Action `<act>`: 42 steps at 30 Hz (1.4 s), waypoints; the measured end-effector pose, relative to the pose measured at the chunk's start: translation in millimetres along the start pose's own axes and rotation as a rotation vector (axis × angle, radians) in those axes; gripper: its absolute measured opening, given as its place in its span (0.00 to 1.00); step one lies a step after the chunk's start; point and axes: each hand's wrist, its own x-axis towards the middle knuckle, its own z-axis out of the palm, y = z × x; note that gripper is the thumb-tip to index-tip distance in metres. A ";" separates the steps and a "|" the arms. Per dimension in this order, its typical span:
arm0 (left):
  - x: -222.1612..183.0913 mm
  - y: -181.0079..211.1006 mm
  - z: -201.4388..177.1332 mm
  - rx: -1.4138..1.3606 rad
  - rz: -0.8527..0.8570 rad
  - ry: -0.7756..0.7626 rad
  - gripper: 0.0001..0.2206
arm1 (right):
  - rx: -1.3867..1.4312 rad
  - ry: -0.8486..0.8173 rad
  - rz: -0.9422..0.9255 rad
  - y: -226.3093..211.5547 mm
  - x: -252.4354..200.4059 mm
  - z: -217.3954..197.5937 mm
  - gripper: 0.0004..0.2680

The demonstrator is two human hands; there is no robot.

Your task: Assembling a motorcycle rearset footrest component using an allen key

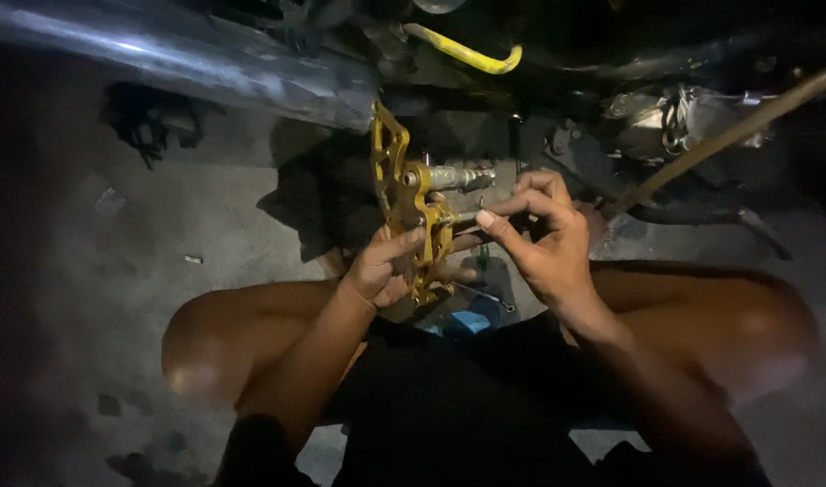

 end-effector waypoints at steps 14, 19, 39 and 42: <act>14.1 -12.9 1.7 0.308 0.201 -0.037 0.18 | 0.046 -0.102 0.033 -26.8 18.4 -16.1 0.09; 17.1 -2.8 5.2 0.238 0.166 -0.089 0.13 | 0.331 -0.032 0.227 -47.2 23.8 -6.4 0.10; 19.1 -7.3 -1.5 0.234 0.008 -0.084 0.16 | 0.222 0.037 0.319 -45.0 21.6 -9.7 0.08; 18.5 -8.6 1.3 0.211 0.001 -0.069 0.16 | 0.281 0.024 0.336 -41.1 19.5 -9.3 0.09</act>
